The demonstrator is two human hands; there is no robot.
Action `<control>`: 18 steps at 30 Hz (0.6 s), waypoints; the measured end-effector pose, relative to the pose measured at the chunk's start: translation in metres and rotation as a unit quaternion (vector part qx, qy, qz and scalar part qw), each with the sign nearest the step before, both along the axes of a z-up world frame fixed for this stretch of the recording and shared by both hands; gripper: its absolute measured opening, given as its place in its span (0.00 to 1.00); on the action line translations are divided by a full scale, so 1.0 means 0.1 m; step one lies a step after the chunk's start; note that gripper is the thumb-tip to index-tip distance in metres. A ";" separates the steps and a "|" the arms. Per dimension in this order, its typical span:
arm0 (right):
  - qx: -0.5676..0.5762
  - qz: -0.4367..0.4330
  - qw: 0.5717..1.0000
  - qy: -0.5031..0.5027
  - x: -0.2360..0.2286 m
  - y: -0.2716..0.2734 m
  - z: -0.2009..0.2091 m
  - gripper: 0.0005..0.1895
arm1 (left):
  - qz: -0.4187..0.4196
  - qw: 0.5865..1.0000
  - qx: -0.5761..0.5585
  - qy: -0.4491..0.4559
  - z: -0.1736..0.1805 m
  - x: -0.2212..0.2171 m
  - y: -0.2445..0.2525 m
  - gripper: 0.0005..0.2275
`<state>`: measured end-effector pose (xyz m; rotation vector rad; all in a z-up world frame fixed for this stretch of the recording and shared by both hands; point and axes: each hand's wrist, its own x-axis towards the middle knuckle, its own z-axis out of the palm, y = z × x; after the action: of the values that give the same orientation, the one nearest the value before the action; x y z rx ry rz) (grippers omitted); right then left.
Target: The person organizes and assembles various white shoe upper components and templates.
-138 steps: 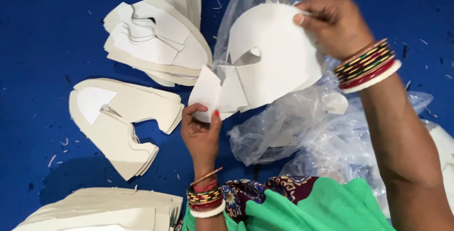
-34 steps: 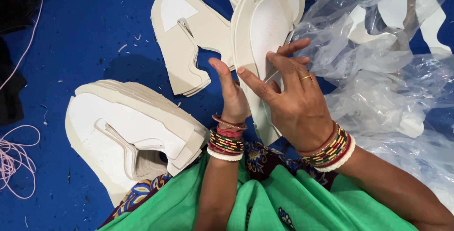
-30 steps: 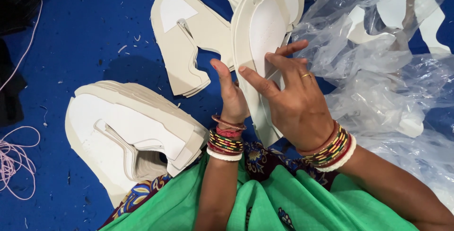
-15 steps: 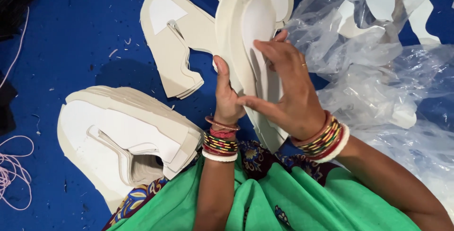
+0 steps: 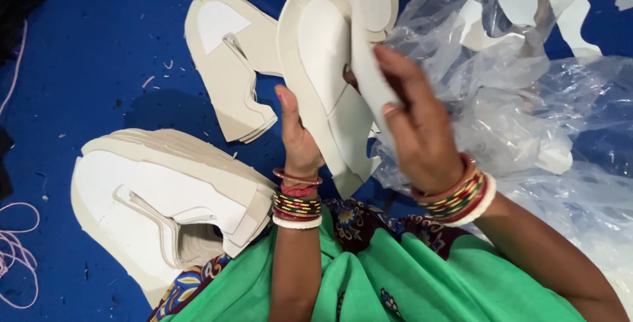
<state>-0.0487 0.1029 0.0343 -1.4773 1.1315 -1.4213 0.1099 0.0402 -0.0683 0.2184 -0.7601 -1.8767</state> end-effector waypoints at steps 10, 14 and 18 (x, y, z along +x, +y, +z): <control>-0.118 0.106 0.983 0.093 0.18 0.13 -0.03 0.30 | 0.053 0.991 0.066 -0.107 0.34 0.15 0.15 0.35; -0.051 0.019 0.993 0.103 -0.14 0.01 -0.05 0.24 | 0.075 0.990 0.036 -0.117 0.50 0.19 0.13 0.34; -0.081 -0.154 0.965 0.196 -0.98 -0.48 -0.49 0.17 | 0.089 0.984 -0.021 -0.151 0.70 0.13 0.11 0.38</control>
<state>-0.1465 0.0547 -0.0152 -1.8138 1.5753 -1.4962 0.1231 0.0514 0.0021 0.5351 -0.9517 -1.6742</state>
